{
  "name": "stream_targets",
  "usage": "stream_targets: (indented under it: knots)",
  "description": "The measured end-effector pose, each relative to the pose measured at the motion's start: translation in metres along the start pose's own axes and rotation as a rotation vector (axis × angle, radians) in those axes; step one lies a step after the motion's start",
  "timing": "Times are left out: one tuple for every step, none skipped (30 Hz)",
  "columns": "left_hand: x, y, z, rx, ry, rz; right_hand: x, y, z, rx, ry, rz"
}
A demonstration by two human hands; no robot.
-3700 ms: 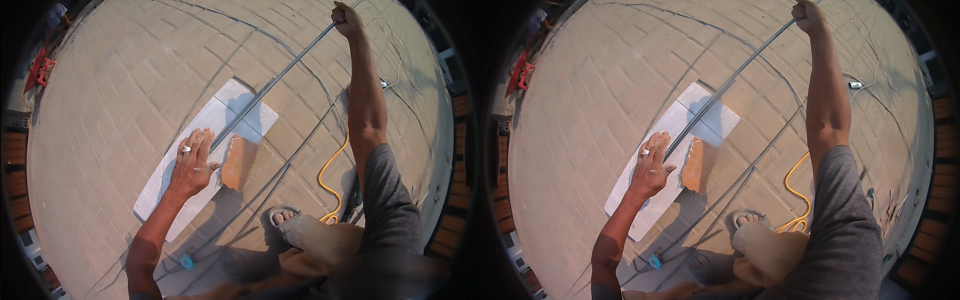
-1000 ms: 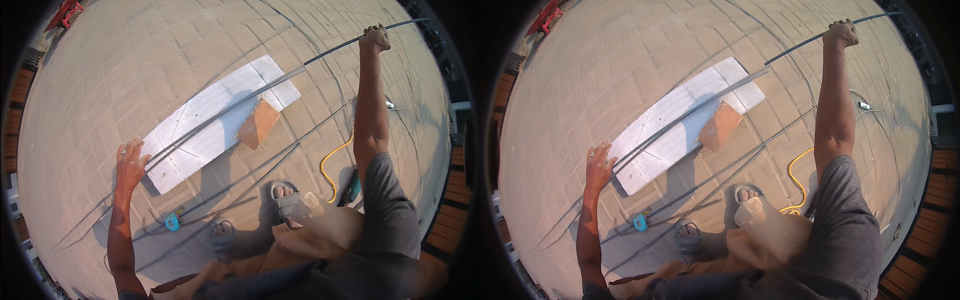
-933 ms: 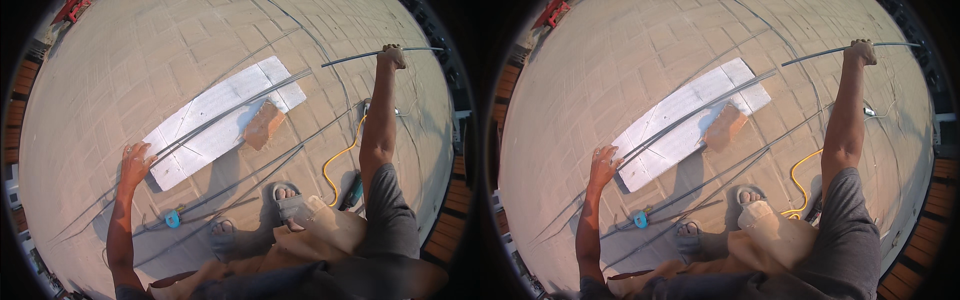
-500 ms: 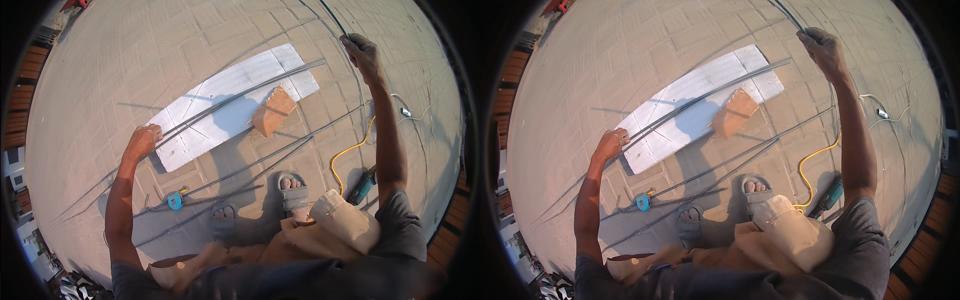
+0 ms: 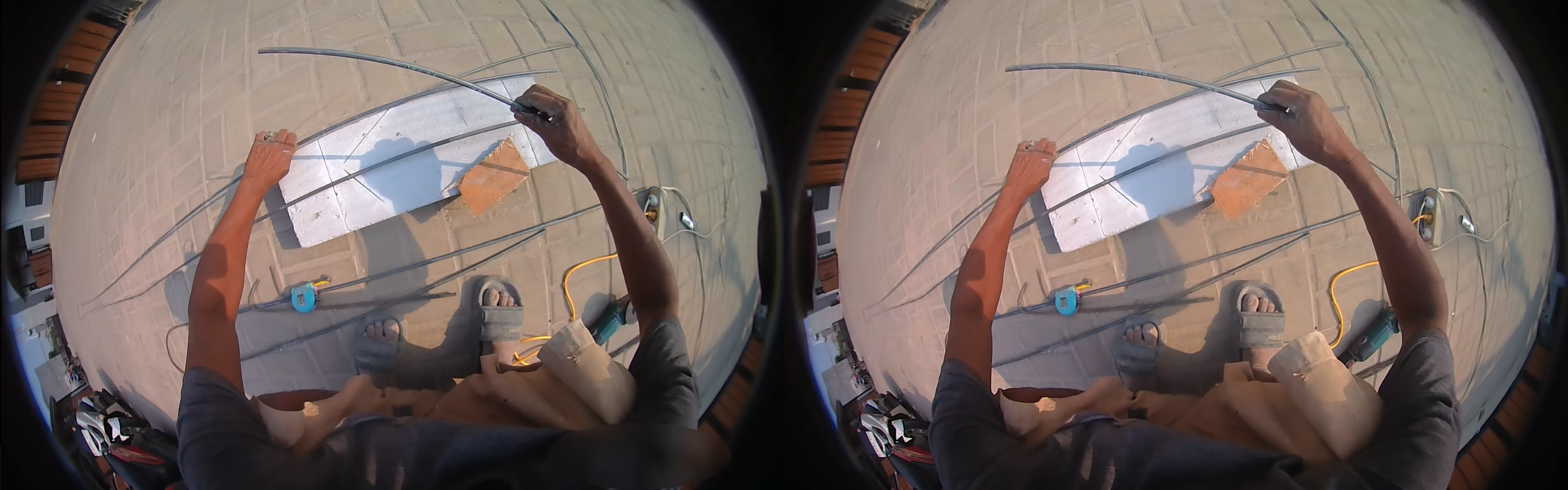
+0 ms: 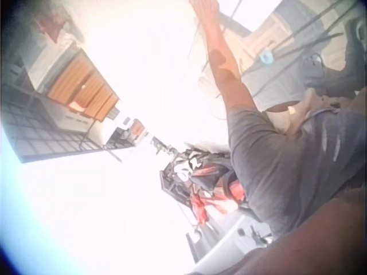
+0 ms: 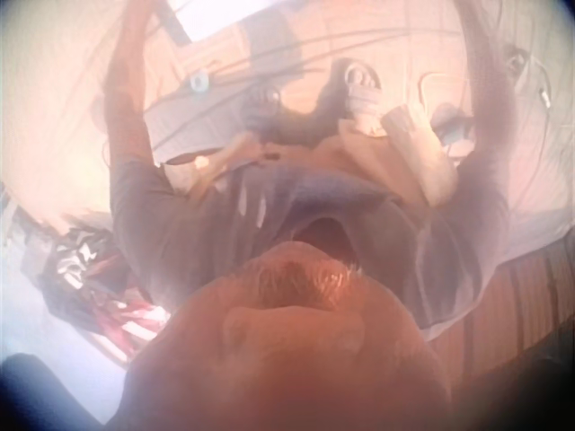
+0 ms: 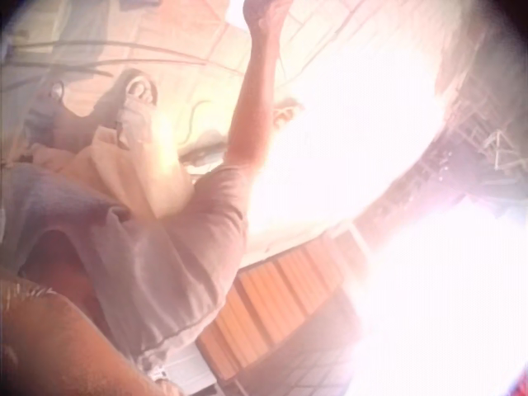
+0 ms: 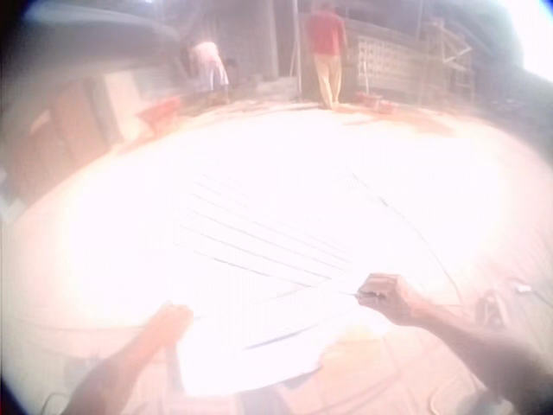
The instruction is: The person measures a long metal rod using a tape measure and marks it on a white board. They then use an angle grinder to cut the rod at the marked position. The person repeats this process for multiple rods, measuring and cutting them to specific lengths.
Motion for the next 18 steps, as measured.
stream_targets:
  knots:
    - [-0.004, 0.006, -0.002, -0.013, -0.010, -0.034, -0.001, 0.019, 0.005, -0.035, -0.077, 0.039]
    - [-0.006, 0.010, 0.003, -0.014, -0.016, -0.072, 0.007, 0.036, 0.009, -0.068, -0.102, 0.053]
    - [-0.007, 0.013, 0.005, -0.040, -0.065, -0.129, 0.006, 0.047, 0.010, -0.106, -0.133, 0.070]
    - [-0.006, 0.015, 0.006, -0.067, -0.110, -0.185, 0.010, 0.060, 0.012, -0.117, -0.154, 0.033]
    - [-0.007, 0.016, 0.006, -0.090, -0.152, -0.240, 0.013, 0.070, 0.014, -0.152, -0.153, 0.018]
    - [-0.009, 0.019, 0.000, -0.062, -0.203, -0.270, 0.016, 0.080, 0.016, -0.184, -0.175, -0.018]
    - [-0.013, 0.022, -0.011, -0.034, -0.251, -0.303, 0.019, 0.092, 0.018, -0.178, -0.237, -0.097]
    - [-0.017, 0.021, -0.022, -0.026, -0.285, -0.296, 0.024, 0.102, 0.020, -0.144, -0.334, -0.119]
    - [-0.022, 0.019, -0.037, -0.022, -0.320, -0.287, 0.020, 0.108, 0.025, -0.202, -0.368, -0.178]
    - [-0.028, 0.019, -0.054, 0.022, -0.330, -0.280, 0.023, 0.116, 0.026, -0.193, -0.401, -0.174]
    - [-0.035, 0.019, -0.070, -0.038, -0.362, -0.279, 0.026, 0.122, 0.026, -0.247, -0.402, -0.211]
    - [-0.039, 0.018, -0.084, -0.087, -0.340, -0.271, 0.033, 0.128, 0.022, -0.287, -0.362, -0.232]
    - [-0.049, 0.019, -0.103, -0.121, -0.281, -0.320, 0.034, 0.130, 0.019, -0.292, -0.363, -0.225]
    - [-0.055, 0.023, -0.122, -0.162, -0.285, -0.355, 0.033, 0.130, 0.017, -0.296, -0.345, -0.240]
    - [-0.054, 0.018, -0.140, -0.210, -0.305, -0.389, 0.034, 0.133, 0.016, -0.304, -0.328, -0.249]
    - [-0.058, 0.020, -0.156, -0.221, -0.290, -0.421, 0.037, 0.133, 0.017, -0.293, -0.317, -0.246]
    - [-0.065, 0.022, -0.174, -0.239, -0.279, -0.449, 0.040, 0.138, 0.017, -0.282, -0.310, -0.234]
    - [-0.066, 0.025, -0.190, -0.218, -0.228, -0.426, 0.042, 0.141, 0.017, -0.276, -0.305, -0.222]
Point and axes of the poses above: each hand's wrist, its own z-axis towards the middle knuckle, its own y-axis out of the palm, x = y × z, the point moved 1 cm from there along z, towards the middle knuckle, and after that the axes turned 2 degrees about x, right-handed, at the moved point
